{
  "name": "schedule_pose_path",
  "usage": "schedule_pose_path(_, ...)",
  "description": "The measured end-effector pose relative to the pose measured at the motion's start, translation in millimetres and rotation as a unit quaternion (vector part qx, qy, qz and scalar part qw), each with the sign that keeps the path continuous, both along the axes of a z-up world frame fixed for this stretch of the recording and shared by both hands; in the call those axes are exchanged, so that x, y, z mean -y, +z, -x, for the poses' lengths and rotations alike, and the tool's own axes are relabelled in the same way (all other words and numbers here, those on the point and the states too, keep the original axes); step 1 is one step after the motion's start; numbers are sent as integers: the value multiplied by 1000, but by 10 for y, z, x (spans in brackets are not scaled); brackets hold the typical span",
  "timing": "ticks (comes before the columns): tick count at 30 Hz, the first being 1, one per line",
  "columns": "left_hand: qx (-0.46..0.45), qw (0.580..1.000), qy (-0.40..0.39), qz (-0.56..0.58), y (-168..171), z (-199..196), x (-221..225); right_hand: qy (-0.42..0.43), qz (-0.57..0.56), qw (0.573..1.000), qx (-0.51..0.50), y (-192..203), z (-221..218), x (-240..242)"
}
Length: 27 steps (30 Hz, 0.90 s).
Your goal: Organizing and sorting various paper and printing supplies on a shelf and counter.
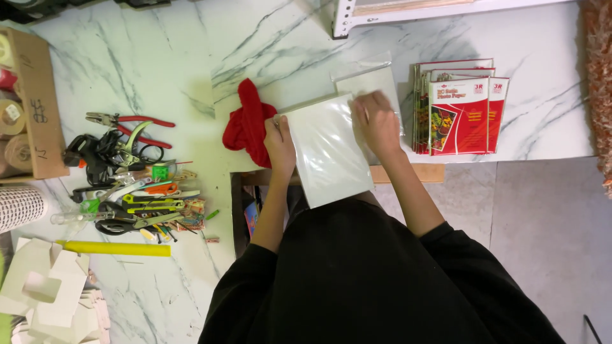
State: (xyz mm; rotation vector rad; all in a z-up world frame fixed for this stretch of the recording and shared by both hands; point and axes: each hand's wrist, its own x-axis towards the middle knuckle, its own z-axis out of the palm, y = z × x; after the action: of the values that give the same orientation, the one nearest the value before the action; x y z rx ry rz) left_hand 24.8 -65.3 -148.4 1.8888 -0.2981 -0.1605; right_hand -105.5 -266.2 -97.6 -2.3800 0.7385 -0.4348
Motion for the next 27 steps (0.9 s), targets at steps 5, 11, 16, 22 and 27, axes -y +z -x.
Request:
schedule_pose_path(5, -15, 999, 15, -42, -128, -152, -130, -44, 148, 986, -61, -141, 74, 96)
schedule_pose_path(11, 10, 997, 61, -49, -224, -359, -386, -76, 76, 986, -131, 153, 59, 68)
schedule_pose_path(16, 6, 996, 78, -50, -239, -463, -439, -97, -217, 967, 95, 30, 119, 204)
schedule_pose_path(22, -19, 997, 75, -22, -471, -449, -329, -34, -70, 988, 131, 780, 97, -181)
schedule_pose_path(27, -265, 949, 34, 169, -321, -297, 25, 83, 246, 964, -53, 826, -150, -635)
